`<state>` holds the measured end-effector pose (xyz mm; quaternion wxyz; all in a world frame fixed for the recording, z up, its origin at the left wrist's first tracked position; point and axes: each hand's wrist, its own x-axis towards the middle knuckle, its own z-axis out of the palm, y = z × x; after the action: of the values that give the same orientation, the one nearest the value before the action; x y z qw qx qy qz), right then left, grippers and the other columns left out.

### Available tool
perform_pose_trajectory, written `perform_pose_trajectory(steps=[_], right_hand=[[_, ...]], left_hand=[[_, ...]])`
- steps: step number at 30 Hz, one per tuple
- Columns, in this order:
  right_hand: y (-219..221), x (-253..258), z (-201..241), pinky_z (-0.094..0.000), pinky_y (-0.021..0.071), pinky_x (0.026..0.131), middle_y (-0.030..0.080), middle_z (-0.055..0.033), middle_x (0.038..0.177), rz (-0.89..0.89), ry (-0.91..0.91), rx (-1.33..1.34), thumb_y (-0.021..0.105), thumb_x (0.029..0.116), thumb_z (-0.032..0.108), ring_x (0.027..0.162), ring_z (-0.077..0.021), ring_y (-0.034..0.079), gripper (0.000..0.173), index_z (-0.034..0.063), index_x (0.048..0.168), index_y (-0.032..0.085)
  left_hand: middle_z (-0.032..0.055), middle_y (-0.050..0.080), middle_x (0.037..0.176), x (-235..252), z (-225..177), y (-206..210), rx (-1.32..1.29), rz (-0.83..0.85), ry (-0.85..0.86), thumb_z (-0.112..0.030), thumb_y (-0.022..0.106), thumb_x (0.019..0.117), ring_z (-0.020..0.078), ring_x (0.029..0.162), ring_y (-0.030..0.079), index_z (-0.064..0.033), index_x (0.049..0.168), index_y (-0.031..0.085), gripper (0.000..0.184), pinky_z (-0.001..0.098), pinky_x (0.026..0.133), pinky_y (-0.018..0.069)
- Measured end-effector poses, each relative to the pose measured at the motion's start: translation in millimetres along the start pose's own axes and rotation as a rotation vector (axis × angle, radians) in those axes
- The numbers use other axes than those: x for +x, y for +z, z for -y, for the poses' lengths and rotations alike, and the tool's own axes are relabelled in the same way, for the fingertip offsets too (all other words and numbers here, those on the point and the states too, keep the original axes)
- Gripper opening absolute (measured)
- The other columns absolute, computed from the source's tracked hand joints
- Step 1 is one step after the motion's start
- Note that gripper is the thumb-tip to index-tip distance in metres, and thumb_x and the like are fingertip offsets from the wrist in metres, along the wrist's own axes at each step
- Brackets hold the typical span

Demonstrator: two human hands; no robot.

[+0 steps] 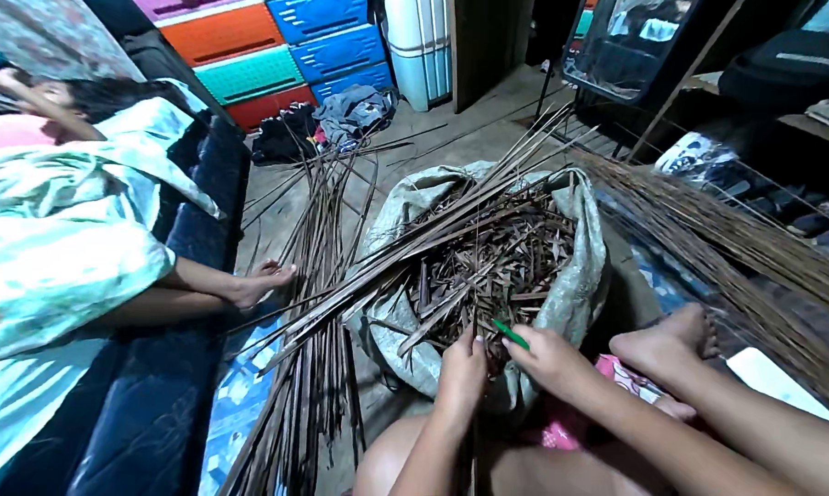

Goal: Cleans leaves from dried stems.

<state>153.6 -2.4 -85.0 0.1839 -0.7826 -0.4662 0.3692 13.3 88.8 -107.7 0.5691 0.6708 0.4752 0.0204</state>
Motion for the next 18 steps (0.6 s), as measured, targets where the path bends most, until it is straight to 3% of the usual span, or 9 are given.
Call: perform_pose_trajectory(steps=[2,4,8,11,13,15,18], right_hand=[[1.0,-7.4,11.0,-0.0568,0.0527,0.090,0.068,-0.0247,0.110,0.079,0.047,-0.192,0.049,0.1078,0.025,0.105,-0.0400,0.068,0.033,-0.0042,0.114,0.063],[3.7,-12.5,18.3,-0.0560,0.0533,0.093,0.065,-0.0235,0.123,0.119,0.073,-0.288,0.050,0.1075,0.024,0.111,-0.0399,0.067,0.033,-0.0038,0.119,0.063],[5.5,-14.9,30.1,-0.0571,0.0536,0.092,0.069,-0.0227,0.117,0.174,0.155,-0.344,0.043,0.1105,0.029,0.112,-0.0405,0.068,0.035,0.0011,0.127,0.058],[5.0,-1.9,30.3,-0.0585,0.0529,0.094,0.069,-0.0236,0.117,0.162,0.181,-0.368,0.042,0.1112,0.032,0.114,-0.0417,0.068,0.039,0.0004,0.128,0.058],[5.7,17.7,23.1,-0.0596,0.0526,0.095,0.069,-0.0245,0.121,0.116,0.229,-0.380,0.041,0.1114,0.031,0.116,-0.0423,0.067,0.040,0.0000,0.131,0.058],[3.3,39.9,10.7,-0.0596,0.0525,0.095,0.068,-0.0243,0.124,0.041,0.289,-0.376,0.041,0.1112,0.030,0.118,-0.0419,0.067,0.040,0.0006,0.132,0.058],[-7.8,50.6,4.4,-0.0596,0.0522,0.096,0.068,-0.0228,0.125,-0.017,0.322,-0.339,0.041,0.1111,0.030,0.119,-0.0405,0.066,0.040,0.0019,0.133,0.058]], left_hand=[[0.0098,0.068,0.083,0.8,-0.7,-1.2,0.068,-0.027,-0.010,-0.025,0.034,0.1129,0.0179,0.062,0.062,-0.0038,0.136,0.059,0.040,0.0367,0.062,0.0536],[0.0118,0.066,0.086,-0.6,-4.2,-0.9,0.128,-0.051,-0.012,-0.021,0.036,0.1112,0.0215,0.071,0.065,-0.0021,0.124,0.063,0.035,0.0412,0.069,0.0551],[0.0151,0.068,0.092,-4.4,-8.1,0.4,0.228,-0.069,0.016,-0.022,0.033,0.1119,0.0258,0.079,0.066,-0.0025,0.137,0.059,0.040,0.0451,0.077,0.0548],[0.0172,0.067,0.096,-4.0,-9.9,0.6,0.270,-0.052,-0.011,-0.022,0.034,0.1120,0.0289,0.086,0.067,-0.0006,0.132,0.059,0.038,0.0475,0.082,0.0538],[0.0212,0.069,0.107,-1.6,-8.1,0.9,0.257,-0.032,-0.016,-0.021,0.035,0.1121,0.0313,0.092,0.069,-0.0027,0.149,0.050,0.044,0.0489,0.088,0.0542],[0.0219,0.069,0.111,0.0,-6.1,2.7,0.260,-0.022,-0.010,-0.020,0.035,0.1117,0.0314,0.093,0.069,-0.0058,0.156,0.042,0.047,0.0484,0.089,0.0543],[0.0209,0.070,0.107,2.1,-4.1,2.1,0.246,-0.026,-0.017,-0.021,0.035,0.1120,0.0300,0.088,0.069,-0.0056,0.155,0.043,0.047,0.0476,0.087,0.0551]])
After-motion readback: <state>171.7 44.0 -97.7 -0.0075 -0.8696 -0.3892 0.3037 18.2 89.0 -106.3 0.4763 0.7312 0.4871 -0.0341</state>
